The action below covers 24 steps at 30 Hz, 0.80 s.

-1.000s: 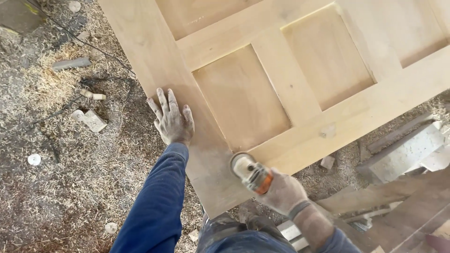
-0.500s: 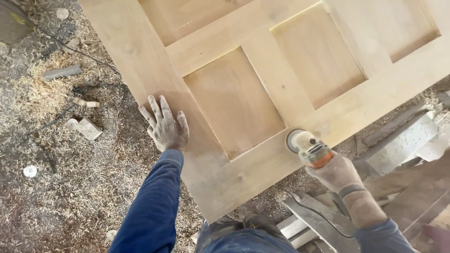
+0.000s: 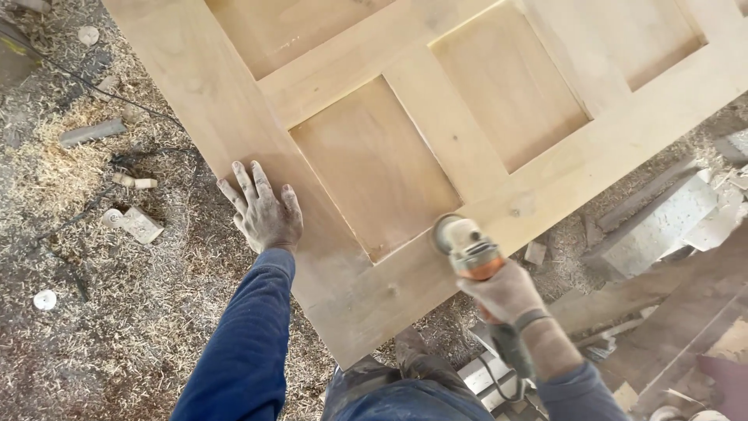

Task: Sanding a wooden door using an electric orbital sander.

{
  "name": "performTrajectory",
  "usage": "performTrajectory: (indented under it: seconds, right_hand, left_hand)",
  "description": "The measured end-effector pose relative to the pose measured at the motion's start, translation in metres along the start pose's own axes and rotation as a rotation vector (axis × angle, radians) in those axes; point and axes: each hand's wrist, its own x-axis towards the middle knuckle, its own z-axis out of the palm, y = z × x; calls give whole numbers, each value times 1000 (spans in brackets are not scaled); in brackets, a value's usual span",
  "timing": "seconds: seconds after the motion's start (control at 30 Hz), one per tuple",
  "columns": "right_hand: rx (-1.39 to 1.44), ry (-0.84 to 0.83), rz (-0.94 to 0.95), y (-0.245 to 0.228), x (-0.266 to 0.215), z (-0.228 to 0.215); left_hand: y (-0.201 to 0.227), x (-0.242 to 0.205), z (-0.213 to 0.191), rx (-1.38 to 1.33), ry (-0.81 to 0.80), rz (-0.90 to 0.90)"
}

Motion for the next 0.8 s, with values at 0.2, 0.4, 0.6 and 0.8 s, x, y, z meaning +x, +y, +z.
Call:
performTrajectory:
  seconds: [0.2, 0.4, 0.6, 0.8]
  right_hand:
    - [-162, -115, -126, -17, -26, 44]
    - [-550, -140, -368, -28, -72, 76]
    - [-627, -232, -416, -30, -71, 63]
    - [-568, -80, -223, -4, -26, 5]
  left_hand:
    - [0, -3, -2, -10, 9, -1]
    - [-1, -2, 0, -9, 12, 4]
    - [0, -2, 1, -7, 2, -4]
    - [-4, -1, 2, -32, 23, 10]
